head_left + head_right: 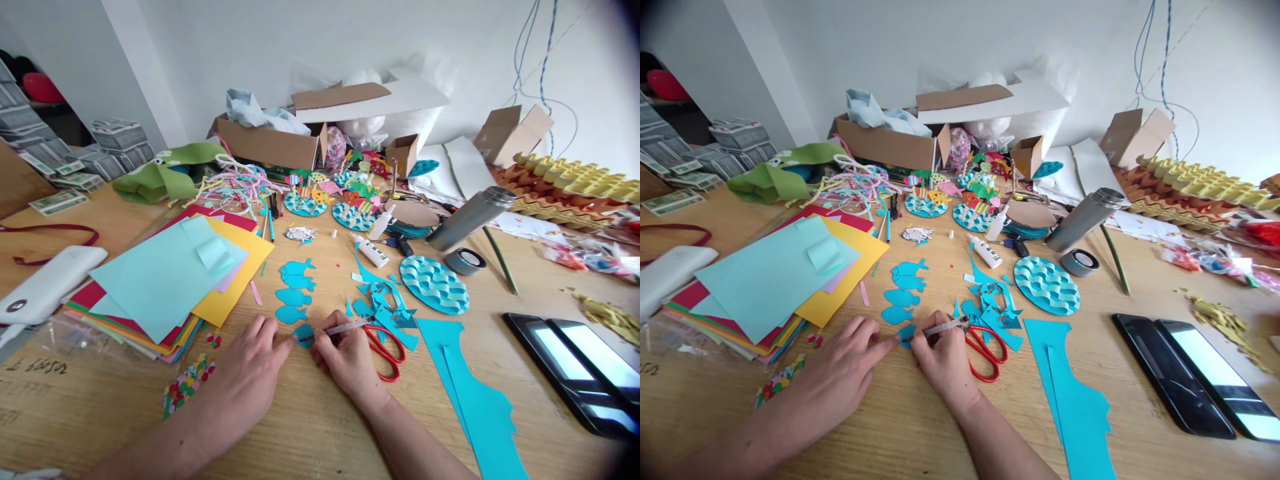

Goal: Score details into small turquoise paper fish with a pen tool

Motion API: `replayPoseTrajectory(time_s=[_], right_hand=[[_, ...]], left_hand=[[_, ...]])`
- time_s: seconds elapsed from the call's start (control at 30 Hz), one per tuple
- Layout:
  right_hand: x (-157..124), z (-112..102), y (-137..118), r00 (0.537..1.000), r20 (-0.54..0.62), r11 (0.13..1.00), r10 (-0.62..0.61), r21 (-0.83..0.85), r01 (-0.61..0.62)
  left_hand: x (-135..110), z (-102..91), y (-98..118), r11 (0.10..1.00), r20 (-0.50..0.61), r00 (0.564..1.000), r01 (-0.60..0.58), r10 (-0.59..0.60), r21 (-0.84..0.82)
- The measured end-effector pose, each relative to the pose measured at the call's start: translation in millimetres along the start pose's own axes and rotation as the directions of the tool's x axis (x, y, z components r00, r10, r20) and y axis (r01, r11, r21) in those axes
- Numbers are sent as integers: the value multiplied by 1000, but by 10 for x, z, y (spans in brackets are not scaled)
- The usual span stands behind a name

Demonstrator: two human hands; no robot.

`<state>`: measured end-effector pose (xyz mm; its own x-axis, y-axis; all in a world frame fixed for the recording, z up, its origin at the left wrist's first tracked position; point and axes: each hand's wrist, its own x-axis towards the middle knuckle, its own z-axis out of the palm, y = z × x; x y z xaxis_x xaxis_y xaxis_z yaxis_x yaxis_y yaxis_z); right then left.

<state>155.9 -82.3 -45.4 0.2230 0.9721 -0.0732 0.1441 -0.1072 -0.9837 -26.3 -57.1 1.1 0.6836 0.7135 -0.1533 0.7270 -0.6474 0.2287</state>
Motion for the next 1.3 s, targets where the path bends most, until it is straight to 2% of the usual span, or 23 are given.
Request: replayPoseTrajectory(time_s=[0.67, 0.77, 0.87, 1.0, 1.07, 1.17, 1.3], right_hand=[[1, -8, -3, 999, 22, 999, -33, -32, 34], [-7, -4, -12, 1000, 19, 1000, -20, 25, 19], [-27, -8, -54, 999, -34, 989, -5, 146, 10], [-45, -35, -116, 979, -166, 970, -116, 194, 148], [-45, -44, -117, 972, -169, 964, -163, 181, 194], [-42, -42, -78, 985, -97, 976, -143, 151, 156], [-35, -33, -38, 991, -75, 988, -111, 97, 118]], left_hand=[[8, -16, 14, 1000, 12, 1000, 2, -2, 3], [13, -14, 12, 1000, 17, 1000, -2, 2, -4], [16, -7, 6, 1000, 16, 1000, -7, 7, -12], [13, 13, 0, 1000, -12, 1000, -19, 19, -22], [11, 22, -4, 999, -22, 1000, -21, 21, -26], [15, 27, -24, 999, -45, 999, -22, 19, -47], [44, 23, -81, 994, -153, 988, -23, 7, -104]])
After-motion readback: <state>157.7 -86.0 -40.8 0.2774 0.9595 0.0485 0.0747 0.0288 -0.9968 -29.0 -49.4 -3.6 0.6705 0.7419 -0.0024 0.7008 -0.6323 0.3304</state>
